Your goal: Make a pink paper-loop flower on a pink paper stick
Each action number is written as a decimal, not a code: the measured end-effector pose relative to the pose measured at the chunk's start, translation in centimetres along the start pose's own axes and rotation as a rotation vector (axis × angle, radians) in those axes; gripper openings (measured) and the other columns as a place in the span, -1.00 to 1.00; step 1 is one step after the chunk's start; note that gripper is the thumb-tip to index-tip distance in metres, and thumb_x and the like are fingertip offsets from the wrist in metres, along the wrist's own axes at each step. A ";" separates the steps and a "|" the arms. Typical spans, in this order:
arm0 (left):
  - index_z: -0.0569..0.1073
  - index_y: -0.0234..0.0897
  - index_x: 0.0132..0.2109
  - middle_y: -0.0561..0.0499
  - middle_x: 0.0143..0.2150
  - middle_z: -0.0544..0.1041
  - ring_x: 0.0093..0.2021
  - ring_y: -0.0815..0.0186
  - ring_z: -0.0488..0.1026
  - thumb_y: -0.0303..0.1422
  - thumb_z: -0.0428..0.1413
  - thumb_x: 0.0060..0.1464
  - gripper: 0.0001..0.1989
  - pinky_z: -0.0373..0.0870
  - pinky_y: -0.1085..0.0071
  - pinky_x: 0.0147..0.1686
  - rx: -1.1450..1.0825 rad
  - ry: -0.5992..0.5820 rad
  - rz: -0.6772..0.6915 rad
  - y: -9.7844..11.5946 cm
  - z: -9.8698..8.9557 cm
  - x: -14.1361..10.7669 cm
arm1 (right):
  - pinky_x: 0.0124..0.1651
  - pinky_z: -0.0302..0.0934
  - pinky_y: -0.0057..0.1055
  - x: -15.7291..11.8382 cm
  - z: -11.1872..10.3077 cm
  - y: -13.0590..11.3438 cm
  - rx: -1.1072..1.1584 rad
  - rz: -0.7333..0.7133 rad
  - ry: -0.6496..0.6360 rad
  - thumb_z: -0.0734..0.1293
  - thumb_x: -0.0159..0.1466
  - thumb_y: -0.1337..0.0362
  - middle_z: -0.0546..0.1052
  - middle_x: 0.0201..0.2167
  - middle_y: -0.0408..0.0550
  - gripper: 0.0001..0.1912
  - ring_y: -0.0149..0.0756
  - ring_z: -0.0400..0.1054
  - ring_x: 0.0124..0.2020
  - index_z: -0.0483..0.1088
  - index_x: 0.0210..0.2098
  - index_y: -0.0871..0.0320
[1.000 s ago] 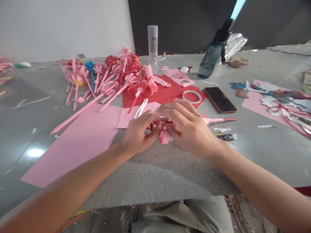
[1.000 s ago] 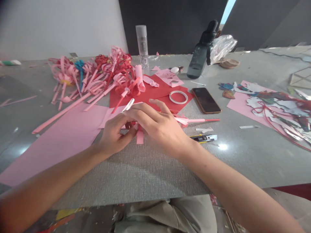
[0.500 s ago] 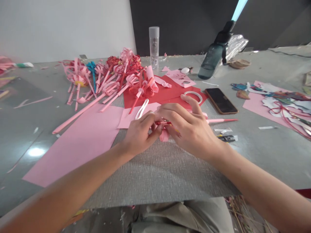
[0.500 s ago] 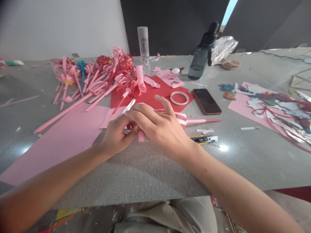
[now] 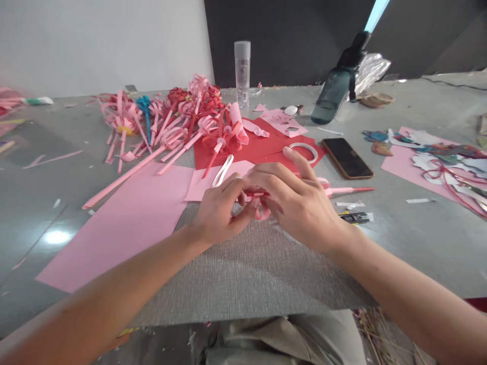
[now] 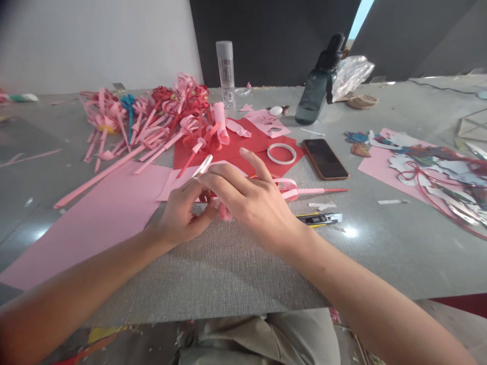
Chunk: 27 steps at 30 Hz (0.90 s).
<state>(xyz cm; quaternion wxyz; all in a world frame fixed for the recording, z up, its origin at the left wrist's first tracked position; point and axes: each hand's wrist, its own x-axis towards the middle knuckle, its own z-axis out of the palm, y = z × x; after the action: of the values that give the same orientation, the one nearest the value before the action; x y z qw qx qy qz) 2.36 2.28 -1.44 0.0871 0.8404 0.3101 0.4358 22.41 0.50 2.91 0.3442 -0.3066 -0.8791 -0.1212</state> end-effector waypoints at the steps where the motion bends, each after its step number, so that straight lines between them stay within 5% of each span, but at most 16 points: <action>1: 0.44 -0.24 -0.15 0.07 -0.34 0.49 -0.39 0.38 0.46 -0.32 0.11 0.32 -0.91 0.37 0.41 -0.41 -0.016 -0.010 -0.016 0.0 0.0 0.0 | 0.48 -0.02 -0.11 0.0 0.1 0.1 -0.004 -0.006 0.001 0.21 0.39 0.57 0.60 0.09 -0.05 -0.59 -0.33 0.52 0.09 0.32 0.15 0.10; 20: 0.40 -0.24 -0.16 0.09 -0.32 0.50 -0.43 0.43 0.45 -0.39 0.11 0.31 -0.97 0.33 0.49 -0.47 0.087 0.031 0.037 0.1 0.1 0.2 | 0.49 0.01 0.02 0.1 -0.1 0.2 0.053 0.004 -0.004 0.21 0.33 0.59 0.60 0.07 -0.08 -0.52 -0.25 0.55 0.05 0.34 0.14 0.03; 27: 0.43 -0.25 -0.20 0.09 -0.39 0.47 -0.42 0.40 0.43 -0.30 0.08 0.37 -0.85 0.29 0.45 -0.46 0.035 0.004 -0.014 0.0 0.0 0.3 | 0.47 0.07 -0.05 -0.1 0.4 0.4 0.074 -0.018 0.031 0.20 0.36 0.57 0.60 0.06 -0.07 -0.55 -0.30 0.53 0.06 0.35 0.14 0.07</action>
<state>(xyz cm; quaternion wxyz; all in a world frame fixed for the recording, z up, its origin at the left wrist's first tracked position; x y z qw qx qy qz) 2.51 2.41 -1.27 0.0747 0.8389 0.3235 0.4313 22.51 0.93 2.57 0.3678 -0.2839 -0.8803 -0.0963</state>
